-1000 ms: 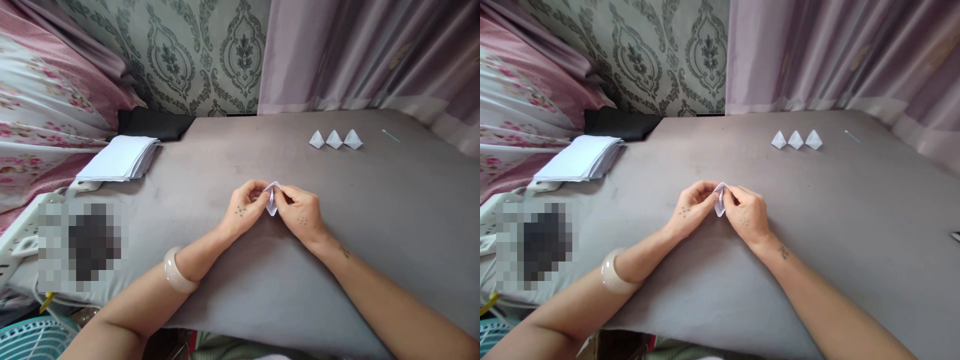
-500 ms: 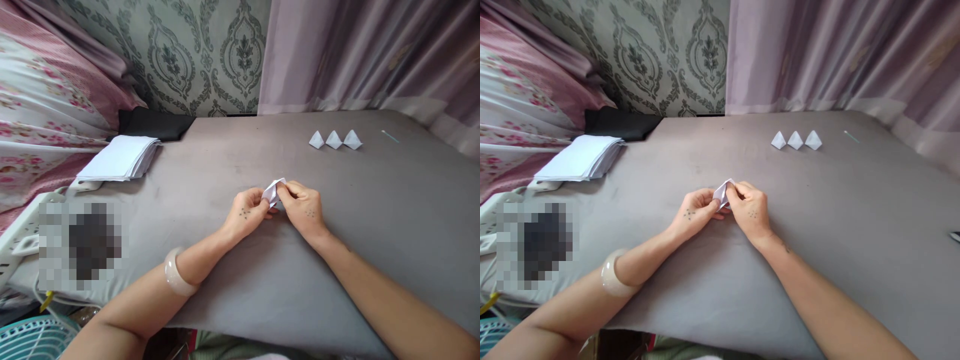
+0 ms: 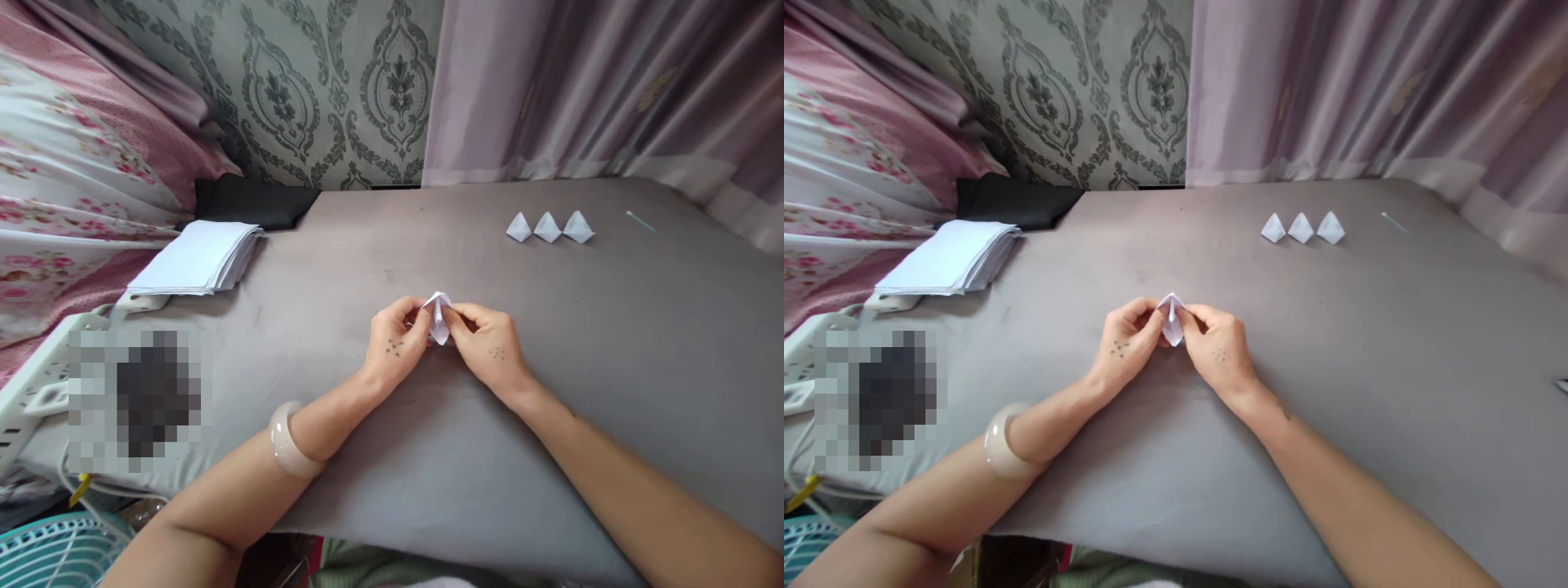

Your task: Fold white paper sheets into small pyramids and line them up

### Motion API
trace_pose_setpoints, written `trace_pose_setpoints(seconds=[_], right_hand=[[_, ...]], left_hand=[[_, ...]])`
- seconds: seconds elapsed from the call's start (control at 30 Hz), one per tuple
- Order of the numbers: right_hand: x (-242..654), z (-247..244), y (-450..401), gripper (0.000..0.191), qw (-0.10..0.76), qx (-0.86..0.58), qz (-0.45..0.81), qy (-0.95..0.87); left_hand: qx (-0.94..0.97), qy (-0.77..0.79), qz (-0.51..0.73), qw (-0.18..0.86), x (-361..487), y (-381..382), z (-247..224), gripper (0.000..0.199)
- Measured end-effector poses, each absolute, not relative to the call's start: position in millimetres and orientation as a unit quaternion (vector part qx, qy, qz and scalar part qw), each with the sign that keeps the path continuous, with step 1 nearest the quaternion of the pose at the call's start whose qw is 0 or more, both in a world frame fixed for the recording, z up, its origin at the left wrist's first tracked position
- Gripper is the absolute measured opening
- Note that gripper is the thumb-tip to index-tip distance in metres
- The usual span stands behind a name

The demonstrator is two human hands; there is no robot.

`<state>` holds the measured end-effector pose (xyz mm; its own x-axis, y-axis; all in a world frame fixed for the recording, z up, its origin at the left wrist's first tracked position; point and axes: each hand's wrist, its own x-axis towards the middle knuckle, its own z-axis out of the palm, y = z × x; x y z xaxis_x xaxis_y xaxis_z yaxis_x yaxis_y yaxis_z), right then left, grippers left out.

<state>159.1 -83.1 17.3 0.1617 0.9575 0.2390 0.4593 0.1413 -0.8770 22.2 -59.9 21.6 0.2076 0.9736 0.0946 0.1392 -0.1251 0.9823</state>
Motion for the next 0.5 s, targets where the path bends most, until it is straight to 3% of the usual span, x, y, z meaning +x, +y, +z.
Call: trace_pose_setpoints(seconds=[0.1, 0.3, 0.5], right_hand=[[158.0, 19.1, -84.8, 0.025, 0.482, -0.59, 0.224, -0.608], [154.9, 13.8, -82.5, 0.023, 0.484, -0.591, 0.365, -0.533], [157.7, 12.3, -78.0, 0.021, 0.487, -0.625, 0.384, -0.474]], left_hand=[[0.609, 0.454, 0.445, 0.474, 22.5, -60.0, 20.9, 0.02], [0.594, 0.453, 0.465, 0.475, 22.6, -58.5, 22.6, 0.021], [0.608, 0.477, 0.405, 0.49, 25.0, -56.1, 15.6, 0.019]])
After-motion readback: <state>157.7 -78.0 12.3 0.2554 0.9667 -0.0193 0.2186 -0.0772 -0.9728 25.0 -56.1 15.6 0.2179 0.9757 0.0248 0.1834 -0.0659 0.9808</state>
